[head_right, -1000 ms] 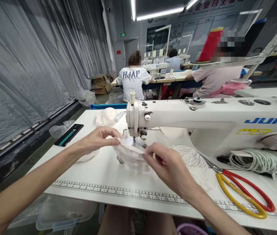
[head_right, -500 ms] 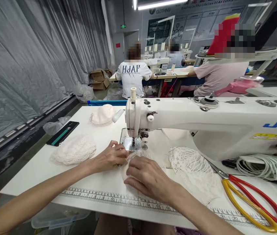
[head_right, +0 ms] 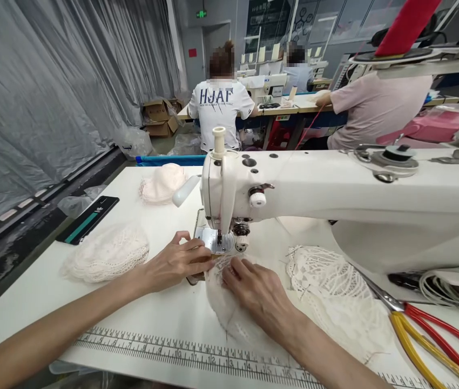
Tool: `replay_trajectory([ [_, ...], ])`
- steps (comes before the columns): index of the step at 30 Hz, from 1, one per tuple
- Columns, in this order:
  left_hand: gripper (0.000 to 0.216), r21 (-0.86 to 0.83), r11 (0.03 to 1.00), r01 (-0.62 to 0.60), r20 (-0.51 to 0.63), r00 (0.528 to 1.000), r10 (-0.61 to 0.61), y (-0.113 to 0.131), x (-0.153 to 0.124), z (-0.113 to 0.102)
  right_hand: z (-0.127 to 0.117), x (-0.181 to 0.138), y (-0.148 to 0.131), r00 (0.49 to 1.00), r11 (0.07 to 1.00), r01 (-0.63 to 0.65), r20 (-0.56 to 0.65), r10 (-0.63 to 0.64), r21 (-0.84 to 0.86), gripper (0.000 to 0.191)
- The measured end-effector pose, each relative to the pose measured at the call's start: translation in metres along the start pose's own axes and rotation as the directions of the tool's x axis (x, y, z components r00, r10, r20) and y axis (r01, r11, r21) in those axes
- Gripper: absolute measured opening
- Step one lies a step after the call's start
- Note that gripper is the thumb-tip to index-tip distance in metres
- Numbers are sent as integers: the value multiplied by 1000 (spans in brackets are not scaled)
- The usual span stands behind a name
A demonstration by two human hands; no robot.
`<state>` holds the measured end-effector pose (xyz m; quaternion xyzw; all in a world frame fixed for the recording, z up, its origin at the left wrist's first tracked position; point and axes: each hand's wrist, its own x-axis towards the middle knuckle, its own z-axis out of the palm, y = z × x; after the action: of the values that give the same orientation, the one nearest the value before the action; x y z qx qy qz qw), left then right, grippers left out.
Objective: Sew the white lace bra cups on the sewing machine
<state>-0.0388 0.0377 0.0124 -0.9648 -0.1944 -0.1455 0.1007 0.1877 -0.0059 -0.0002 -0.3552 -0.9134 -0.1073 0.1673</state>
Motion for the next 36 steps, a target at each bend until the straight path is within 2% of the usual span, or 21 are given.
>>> replay_trajectory([
  [3,21,29,999,13,-33,999,-12,-6,9,8,4,3,11,999,997,-21,-45,17,-74,23],
  [6,23,52,998,35,-40,999,-32,-11,16,15,8,8,22,999,993,-26,-41,21,-115,23],
  [14,20,147,979,142,-66,989,-133,-6,28,21,9,16,43,990,995,-2,-143,-12,-98,26],
  [20,22,221,957,189,-56,982,-181,1,31,22,11,17,43,990,994,-5,-144,-11,-112,38],
  [27,24,309,922,233,-51,972,-228,9,33,31,13,17,43,985,997,-13,-173,-1,-80,38],
  [30,24,351,905,242,-49,970,-240,13,33,32,13,17,42,986,993,-18,-168,-2,-120,32],
  [33,24,393,879,269,-48,961,-273,16,31,27,11,17,41,987,990,-10,-160,-12,-139,28],
  [36,22,324,917,234,-89,972,-217,20,29,19,2,14,36,990,999,21,-139,-25,-26,27],
])
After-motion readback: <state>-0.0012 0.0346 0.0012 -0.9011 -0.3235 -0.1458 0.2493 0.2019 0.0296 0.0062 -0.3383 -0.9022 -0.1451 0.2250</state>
